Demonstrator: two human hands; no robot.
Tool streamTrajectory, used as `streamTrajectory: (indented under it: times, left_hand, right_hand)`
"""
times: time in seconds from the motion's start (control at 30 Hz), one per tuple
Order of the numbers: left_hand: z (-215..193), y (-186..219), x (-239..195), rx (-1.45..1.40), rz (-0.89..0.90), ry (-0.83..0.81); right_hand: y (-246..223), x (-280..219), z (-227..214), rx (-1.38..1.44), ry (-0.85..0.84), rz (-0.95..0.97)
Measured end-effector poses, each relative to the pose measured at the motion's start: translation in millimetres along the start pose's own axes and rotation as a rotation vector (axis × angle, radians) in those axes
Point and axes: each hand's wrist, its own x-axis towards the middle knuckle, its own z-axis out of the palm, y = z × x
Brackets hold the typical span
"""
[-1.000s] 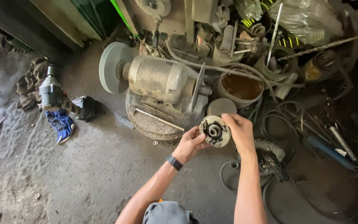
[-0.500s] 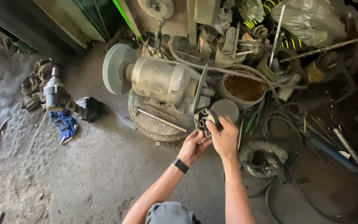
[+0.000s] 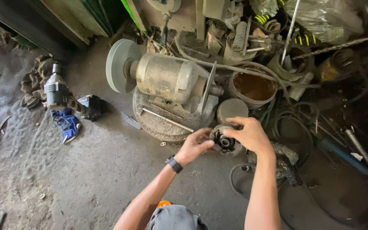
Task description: The person carries a motorcycle clutch hub across the workshop, sits on the floor, and disassembles it by hand. They use pliers to remove a circlip and press a bearing or bushing out of the metal hub, then set the parts on a plastic sheet with other clutch components.
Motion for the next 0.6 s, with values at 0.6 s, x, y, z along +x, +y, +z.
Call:
streamTrajectory:
  times: [0.6]
  left_hand:
    - [-12.5,-28.2,52.9,-0.517,0.061,0.059]
  right_hand:
    - [28.5,2.1,74.0,0.427,0.635,-0.265]
